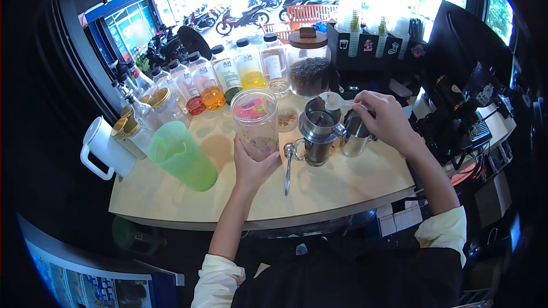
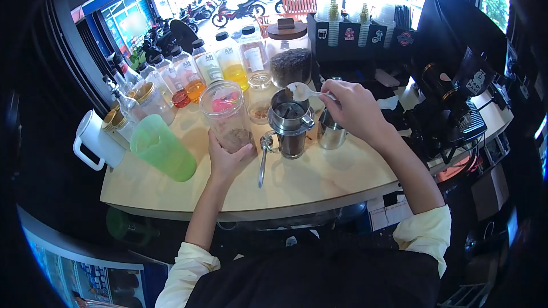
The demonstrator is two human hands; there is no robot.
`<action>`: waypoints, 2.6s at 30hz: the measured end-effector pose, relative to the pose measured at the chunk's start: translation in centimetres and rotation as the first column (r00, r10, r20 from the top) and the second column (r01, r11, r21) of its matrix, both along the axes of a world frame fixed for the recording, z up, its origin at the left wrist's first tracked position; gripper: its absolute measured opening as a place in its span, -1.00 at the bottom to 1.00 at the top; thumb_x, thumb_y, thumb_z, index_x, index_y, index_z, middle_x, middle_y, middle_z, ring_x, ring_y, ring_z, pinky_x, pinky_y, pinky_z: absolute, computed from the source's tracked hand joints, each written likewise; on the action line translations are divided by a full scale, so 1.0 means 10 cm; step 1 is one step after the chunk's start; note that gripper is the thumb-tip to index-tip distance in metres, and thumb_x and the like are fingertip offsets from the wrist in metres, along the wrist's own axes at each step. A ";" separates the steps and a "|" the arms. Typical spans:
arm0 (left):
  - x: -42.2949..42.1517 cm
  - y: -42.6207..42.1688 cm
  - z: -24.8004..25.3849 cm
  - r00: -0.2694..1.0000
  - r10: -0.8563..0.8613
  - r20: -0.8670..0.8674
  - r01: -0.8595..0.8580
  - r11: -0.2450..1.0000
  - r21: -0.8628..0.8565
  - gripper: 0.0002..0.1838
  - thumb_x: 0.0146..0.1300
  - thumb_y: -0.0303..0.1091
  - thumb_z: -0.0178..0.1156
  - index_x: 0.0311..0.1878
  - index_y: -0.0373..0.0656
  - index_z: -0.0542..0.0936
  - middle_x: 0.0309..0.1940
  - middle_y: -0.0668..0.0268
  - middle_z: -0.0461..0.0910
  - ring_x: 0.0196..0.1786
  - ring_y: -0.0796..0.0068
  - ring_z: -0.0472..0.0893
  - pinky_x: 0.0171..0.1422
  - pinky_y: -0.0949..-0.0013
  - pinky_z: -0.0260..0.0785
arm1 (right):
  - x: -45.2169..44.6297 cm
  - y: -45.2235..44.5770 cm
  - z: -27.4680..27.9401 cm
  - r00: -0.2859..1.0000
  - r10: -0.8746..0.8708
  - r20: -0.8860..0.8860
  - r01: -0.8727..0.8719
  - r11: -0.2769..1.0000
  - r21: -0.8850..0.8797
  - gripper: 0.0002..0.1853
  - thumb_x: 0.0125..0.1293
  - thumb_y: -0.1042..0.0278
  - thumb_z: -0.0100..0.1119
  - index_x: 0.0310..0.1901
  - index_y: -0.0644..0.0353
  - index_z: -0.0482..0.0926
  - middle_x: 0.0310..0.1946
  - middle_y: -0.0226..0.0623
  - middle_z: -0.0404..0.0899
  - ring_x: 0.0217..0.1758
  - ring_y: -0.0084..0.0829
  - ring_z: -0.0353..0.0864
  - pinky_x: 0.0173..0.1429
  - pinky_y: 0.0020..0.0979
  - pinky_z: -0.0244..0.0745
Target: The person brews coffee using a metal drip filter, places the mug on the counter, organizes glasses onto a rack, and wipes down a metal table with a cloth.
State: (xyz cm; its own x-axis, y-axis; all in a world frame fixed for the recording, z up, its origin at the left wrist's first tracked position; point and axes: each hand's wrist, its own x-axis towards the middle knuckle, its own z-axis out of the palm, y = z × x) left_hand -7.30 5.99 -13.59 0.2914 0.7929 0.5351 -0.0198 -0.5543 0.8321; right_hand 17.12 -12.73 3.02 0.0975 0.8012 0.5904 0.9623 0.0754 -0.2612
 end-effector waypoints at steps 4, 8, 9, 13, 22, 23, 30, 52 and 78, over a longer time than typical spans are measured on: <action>-0.01 -0.03 0.05 1.000 -0.021 -0.003 0.021 0.999 -0.039 0.04 -0.32 -0.37 0.57 0.29 -0.26 0.18 0.15 0.09 0.40 0.22 0.24 0.44 0.29 0.23 0.31 | 0.05 0.04 -0.08 0.997 -0.002 0.079 -0.002 0.999 0.051 -0.85 0.32 0.30 0.12 -0.28 0.20 0.51 -0.47 -0.21 0.57 -0.42 -0.14 0.59 -0.38 -0.22 0.45; 0.00 -0.01 0.02 0.999 -0.032 0.010 0.033 0.999 -0.034 0.02 -0.31 -0.38 0.56 0.29 -0.26 0.19 0.14 0.10 0.40 0.21 0.25 0.45 0.28 0.24 0.33 | 0.03 0.01 -0.11 0.987 0.007 0.159 -0.020 0.997 0.081 -0.85 0.32 0.30 0.12 -0.27 0.20 0.50 -0.46 -0.21 0.57 -0.43 -0.15 0.59 -0.39 -0.23 0.45; 0.00 -0.02 0.04 0.999 -0.034 0.019 0.035 0.999 -0.030 0.01 -0.30 -0.39 0.56 0.28 -0.25 0.19 0.14 0.10 0.40 0.21 0.26 0.45 0.28 0.24 0.33 | 0.02 0.01 -0.11 0.988 0.014 0.157 -0.030 0.994 0.101 -0.86 0.33 0.31 0.12 -0.27 0.20 0.50 -0.46 -0.22 0.57 -0.43 -0.15 0.59 -0.40 -0.24 0.45; 0.00 -0.09 0.12 0.996 -0.069 0.058 0.072 0.995 -0.067 0.00 -0.29 -0.40 0.55 0.27 -0.25 0.20 0.14 0.11 0.40 0.21 0.26 0.45 0.28 0.25 0.33 | 0.02 -0.01 -0.09 0.995 0.029 0.096 -0.038 0.995 0.095 -0.87 0.31 0.33 0.13 -0.29 0.21 0.50 -0.45 -0.22 0.58 -0.44 -0.16 0.59 -0.40 -0.24 0.46; 0.00 -0.06 0.08 0.998 -0.063 0.032 0.065 0.995 -0.069 -0.01 -0.29 -0.42 0.54 0.28 -0.26 0.19 0.15 0.09 0.38 0.23 0.25 0.42 0.29 0.24 0.32 | 0.02 -0.14 -0.14 0.978 0.081 0.193 -0.112 0.981 0.157 -0.90 0.21 0.47 0.24 -0.30 0.27 0.53 -0.45 -0.22 0.57 -0.44 -0.22 0.60 -0.39 -0.36 0.47; 0.01 -0.05 0.07 0.997 -0.067 0.041 0.069 0.996 -0.060 0.00 -0.29 -0.42 0.53 0.28 -0.27 0.19 0.15 0.08 0.38 0.23 0.25 0.42 0.29 0.24 0.32 | 0.02 -0.15 -0.14 0.974 0.080 0.213 -0.121 0.975 0.186 -0.90 0.20 0.46 0.25 -0.30 0.26 0.53 -0.45 -0.23 0.57 -0.43 -0.22 0.60 -0.39 -0.36 0.47; 0.01 -0.05 0.04 0.998 -0.053 0.046 0.056 0.997 -0.059 0.03 -0.30 -0.39 0.55 0.29 -0.27 0.18 0.16 0.06 0.38 0.24 0.23 0.42 0.29 0.23 0.32 | 0.02 -0.09 -0.10 0.969 0.094 0.227 -0.138 0.973 0.184 -0.90 0.21 0.48 0.23 -0.30 0.26 0.52 -0.42 -0.23 0.57 -0.43 -0.24 0.60 -0.41 -0.36 0.47; -0.06 0.04 0.00 0.992 -0.107 0.060 0.111 0.992 -0.061 0.11 -0.36 -0.37 0.61 0.33 -0.23 0.17 0.15 0.12 0.38 0.25 0.21 0.40 0.34 0.19 0.28 | -0.90 0.71 0.10 0.851 0.288 0.439 -0.379 0.916 0.133 -0.63 0.14 0.45 0.17 0.03 0.14 0.51 0.05 -0.24 0.48 0.19 -0.30 0.41 0.40 -0.12 0.11; 0.53 -0.55 0.50 0.990 -0.075 0.119 0.007 0.873 0.487 -0.46 0.04 -0.32 0.34 0.11 -0.24 0.44 0.02 0.12 0.42 0.11 0.22 0.43 0.22 0.23 0.27 | 0.63 -0.10 -1.93 0.417 0.291 -0.861 0.043 0.940 0.339 -0.87 0.45 0.37 0.03 -0.29 0.18 0.40 -0.42 -0.55 0.31 -0.30 -0.73 0.28 -0.16 -0.60 0.21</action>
State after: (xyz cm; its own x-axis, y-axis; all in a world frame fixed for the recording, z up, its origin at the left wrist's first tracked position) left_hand -1.97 0.52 -8.56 0.2190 0.4128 0.8841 -0.1405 -0.8833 0.4472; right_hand 23.38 -13.76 -16.31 0.6112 0.6762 0.4113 0.1670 0.3978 -0.9021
